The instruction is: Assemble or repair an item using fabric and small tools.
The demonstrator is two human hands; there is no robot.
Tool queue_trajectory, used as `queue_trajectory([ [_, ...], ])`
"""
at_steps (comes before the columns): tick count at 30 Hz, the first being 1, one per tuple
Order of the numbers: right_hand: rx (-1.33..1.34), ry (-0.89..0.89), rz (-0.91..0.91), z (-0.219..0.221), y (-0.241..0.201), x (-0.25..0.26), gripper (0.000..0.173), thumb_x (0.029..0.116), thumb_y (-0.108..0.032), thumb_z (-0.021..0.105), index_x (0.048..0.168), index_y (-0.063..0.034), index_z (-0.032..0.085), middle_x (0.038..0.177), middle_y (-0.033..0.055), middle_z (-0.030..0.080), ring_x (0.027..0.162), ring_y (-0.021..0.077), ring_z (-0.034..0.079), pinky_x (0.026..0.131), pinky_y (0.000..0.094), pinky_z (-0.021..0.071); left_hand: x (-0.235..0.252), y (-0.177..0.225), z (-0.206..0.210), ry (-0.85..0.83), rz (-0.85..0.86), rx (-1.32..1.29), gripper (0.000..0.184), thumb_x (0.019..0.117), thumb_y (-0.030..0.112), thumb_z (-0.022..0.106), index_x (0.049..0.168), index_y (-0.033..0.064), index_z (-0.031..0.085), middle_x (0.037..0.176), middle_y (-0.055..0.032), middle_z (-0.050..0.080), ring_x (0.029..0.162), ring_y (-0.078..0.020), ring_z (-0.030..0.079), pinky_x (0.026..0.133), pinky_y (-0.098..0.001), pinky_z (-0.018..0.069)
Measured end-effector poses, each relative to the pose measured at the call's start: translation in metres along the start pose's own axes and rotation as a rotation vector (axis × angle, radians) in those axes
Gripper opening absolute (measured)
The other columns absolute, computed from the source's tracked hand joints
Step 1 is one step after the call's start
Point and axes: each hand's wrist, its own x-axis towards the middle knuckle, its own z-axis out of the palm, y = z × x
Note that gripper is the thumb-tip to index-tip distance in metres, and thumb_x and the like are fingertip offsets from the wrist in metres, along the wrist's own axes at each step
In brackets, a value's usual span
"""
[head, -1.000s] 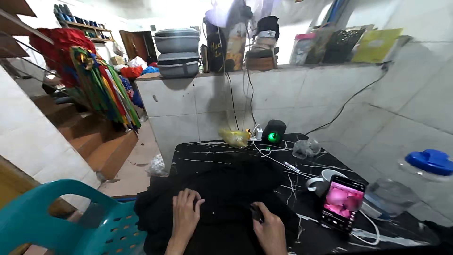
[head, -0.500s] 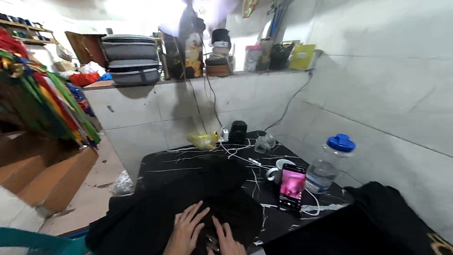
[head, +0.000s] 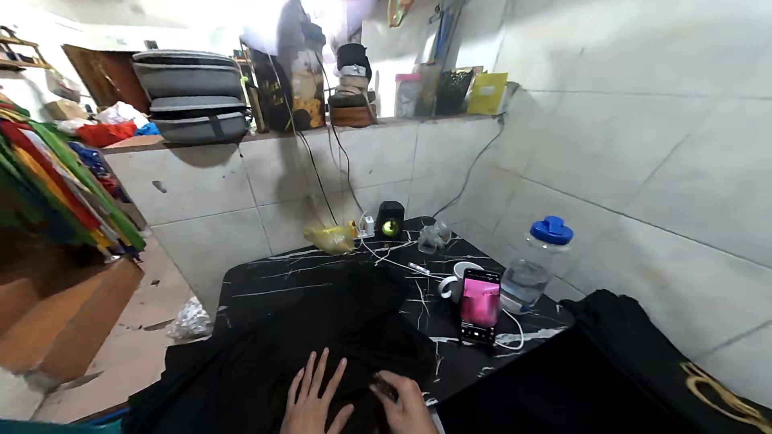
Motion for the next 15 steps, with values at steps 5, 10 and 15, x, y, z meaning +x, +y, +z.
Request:
queue_trajectory([
  [5, 0.695, 0.049, 0.081, 0.017, 0.036, 0.019, 0.012, 0.0966, -0.006, 0.061, 0.105, -0.0027, 0.068, 0.061, -0.0063, 0.052, 0.046, 0.0006, 0.042, 0.045, 0.0196, 0.0374, -0.007, 0.003, 0.001, -0.002, -0.007, -0.068, 0.059, 0.1067, 0.053, 0.042, 0.161, 0.0284, 0.038, 0.169, -0.0189, 0.022, 0.156, -0.0403, 0.019, 0.125, -0.0627, 0.0109],
  [10, 0.681, 0.020, 0.076, 0.023, 0.043, 0.021, 0.013, 0.0977, -0.009, 0.060, 0.108, -0.0038, 0.066, 0.063, -0.0061, 0.053, 0.048, 0.0017, 0.043, 0.047, 0.0203, 0.0389, -0.015, 0.023, 0.007, 0.339, 0.053, -0.197, 0.029, 0.1012, 0.032, 0.063, 0.125, 0.0219, 0.075, 0.144, -0.0165, 0.059, 0.136, -0.0398, 0.051, 0.109, -0.0610, 0.0382],
  [15, 0.529, 0.027, -0.002, 0.024, 0.043, 0.020, 0.008, 0.0963, -0.009, 0.064, 0.101, -0.0032, 0.066, 0.069, -0.0066, 0.056, 0.060, 0.0009, 0.052, 0.060, 0.0203, 0.0465, -0.006, 0.056, 0.023, 0.414, 0.036, -0.467, 0.037, 0.0913, 0.035, 0.078, 0.112, 0.0047, 0.076, 0.109, -0.0120, 0.074, 0.103, -0.0250, 0.069, 0.095, -0.0437, 0.0545],
])
